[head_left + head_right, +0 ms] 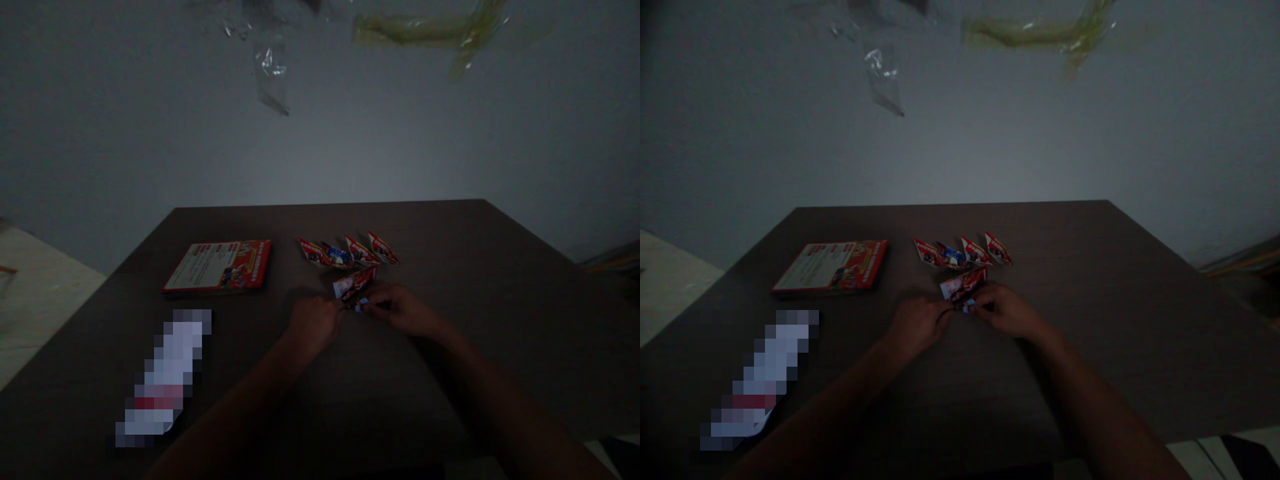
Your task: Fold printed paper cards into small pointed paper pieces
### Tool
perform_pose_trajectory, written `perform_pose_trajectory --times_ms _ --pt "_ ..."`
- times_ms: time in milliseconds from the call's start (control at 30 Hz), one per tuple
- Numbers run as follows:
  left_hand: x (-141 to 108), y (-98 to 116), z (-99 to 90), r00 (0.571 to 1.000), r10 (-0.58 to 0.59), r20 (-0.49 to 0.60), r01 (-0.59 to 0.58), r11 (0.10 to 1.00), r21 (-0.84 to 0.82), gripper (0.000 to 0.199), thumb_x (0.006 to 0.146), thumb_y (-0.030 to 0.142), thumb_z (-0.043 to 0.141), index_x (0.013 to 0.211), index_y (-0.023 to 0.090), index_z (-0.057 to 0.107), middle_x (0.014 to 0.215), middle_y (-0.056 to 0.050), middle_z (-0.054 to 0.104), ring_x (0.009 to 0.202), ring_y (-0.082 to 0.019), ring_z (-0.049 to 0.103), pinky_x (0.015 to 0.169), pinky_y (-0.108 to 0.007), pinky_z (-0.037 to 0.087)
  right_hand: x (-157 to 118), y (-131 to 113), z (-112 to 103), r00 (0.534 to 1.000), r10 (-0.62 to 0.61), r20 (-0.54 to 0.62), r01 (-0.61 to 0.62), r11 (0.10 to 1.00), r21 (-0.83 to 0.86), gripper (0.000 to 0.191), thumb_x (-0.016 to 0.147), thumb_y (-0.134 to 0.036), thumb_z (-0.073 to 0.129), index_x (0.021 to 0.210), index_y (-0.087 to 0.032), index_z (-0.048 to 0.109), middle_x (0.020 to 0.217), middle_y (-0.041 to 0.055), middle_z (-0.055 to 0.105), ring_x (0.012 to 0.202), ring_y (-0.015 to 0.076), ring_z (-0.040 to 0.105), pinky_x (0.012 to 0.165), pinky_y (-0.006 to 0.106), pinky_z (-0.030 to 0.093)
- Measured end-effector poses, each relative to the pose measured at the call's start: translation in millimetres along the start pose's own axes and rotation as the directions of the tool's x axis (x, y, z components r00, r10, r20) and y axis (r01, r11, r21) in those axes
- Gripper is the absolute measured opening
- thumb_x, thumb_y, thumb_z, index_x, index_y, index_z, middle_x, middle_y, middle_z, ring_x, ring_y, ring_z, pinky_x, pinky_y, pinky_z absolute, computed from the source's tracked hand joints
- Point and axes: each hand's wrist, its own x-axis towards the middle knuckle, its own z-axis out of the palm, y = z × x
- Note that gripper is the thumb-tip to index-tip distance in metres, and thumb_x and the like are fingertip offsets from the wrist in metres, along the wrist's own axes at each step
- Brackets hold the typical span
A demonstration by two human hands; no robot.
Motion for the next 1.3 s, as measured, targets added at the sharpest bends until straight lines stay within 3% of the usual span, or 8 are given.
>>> perform_pose_trajectory --times_ms 233,400,533,700,833,1033,1300 --pt "0 3 4.0 0.999 -0.027 -0.033 0.028 0.999 0.025 0.033 0.092 0.033 0.033 0.099 0.019 0.062 0.084 -0.010 0.069 0.076 -0.024 0.066 0.066 -0.034 0.048 0 3 1 0.995 0.096 -0.010 -0.096 0.989 -0.112 0.029 0.090 -0.028 0.045 0.068 -0.015 0.060 0.076 0.0036 0.060 0.070 0.0137 0.055 0.065 0.024 0.041" --pt "1 2 3.4 0.996 -0.073 -0.047 0.074 0.997 0.022 0.030 0.092 0.033 0.034 0.105 0.019 0.058 0.085 -0.009 0.068 0.077 -0.024 0.066 0.065 -0.033 0.048 1 1 1 0.991 0.132 -0.017 -0.133 0.977 -0.167 0.028 0.090 -0.028 0.043 0.076 -0.016 0.064 0.086 0.0063 0.062 0.075 0.0150 0.058 0.068 0.024 0.041" --pt "1 -1 0.0 0.993 -0.105 -0.043 0.105 0.994 -0.010 0.027 0.092 0.031 0.036 0.102 0.019 0.057 0.091 -0.009 0.067 0.082 -0.022 0.064 0.070 -0.033 0.047 3 2 3 0.978 0.193 -0.081 -0.206 0.957 -0.202 0.032 0.088 -0.032 0.045 0.069 -0.016 0.065 0.079 0.0067 0.064 0.072 0.0162 0.059 0.063 0.025 0.041" --pt "-5 10 -0.5 0.990 0.014 -0.143 -0.021 0.999 -0.048 0.022 0.090 0.027 0.039 0.096 0.017 0.057 0.100 -0.009 0.060 0.095 -0.021 0.057 0.083 -0.034 0.046 2 4 3 0.939 0.313 -0.141 -0.332 0.931 -0.148 0.033 0.083 -0.039 0.051 0.066 -0.016 0.067 0.076 0.0058 0.067 0.063 0.0153 0.060 0.056 0.024 0.039" --pt "-14 31 12.6 0.956 0.155 -0.250 -0.167 0.986 -0.025 0.026 0.087 0.022 0.044 0.110 0.014 0.053 0.115 -0.012 0.053 0.109 -0.024 0.049 0.095 -0.036 0.041 2 4 2 0.920 0.358 -0.162 -0.380 0.916 -0.130 0.031 0.081 -0.039 0.054 0.066 -0.016 0.068 0.074 0.0051 0.068 0.062 0.0156 0.061 0.055 0.024 0.039" --pt "-19 51 34.1 0.942 0.156 -0.299 -0.154 0.988 0.032 0.043 0.089 0.021 0.038 0.127 0.004 0.042 0.135 -0.020 0.042 0.128 -0.030 0.035 0.103 -0.043 0.034 3 4 3 0.908 0.389 -0.156 -0.414 0.893 -0.180 0.031 0.081 -0.038 0.054 0.064 -0.015 0.067 0.068 0.0053 0.067 0.058 0.0147 0.059 0.052 0.024 0.036" --pt "-20 50 30.3 0.951 0.111 -0.290 -0.127 0.991 -0.036 0.046 0.088 0.029 0.039 0.127 0.005 0.042 0.136 -0.021 0.042 0.130 -0.031 0.034 0.106 -0.046 0.031 4 5 5 0.905 0.387 -0.177 -0.414 0.895 -0.163 0.029 0.080 -0.036 0.055 0.067 -0.015 0.069 0.077 0.0074 0.070 0.063 0.0160 0.061 0.055 0.024 0.039"
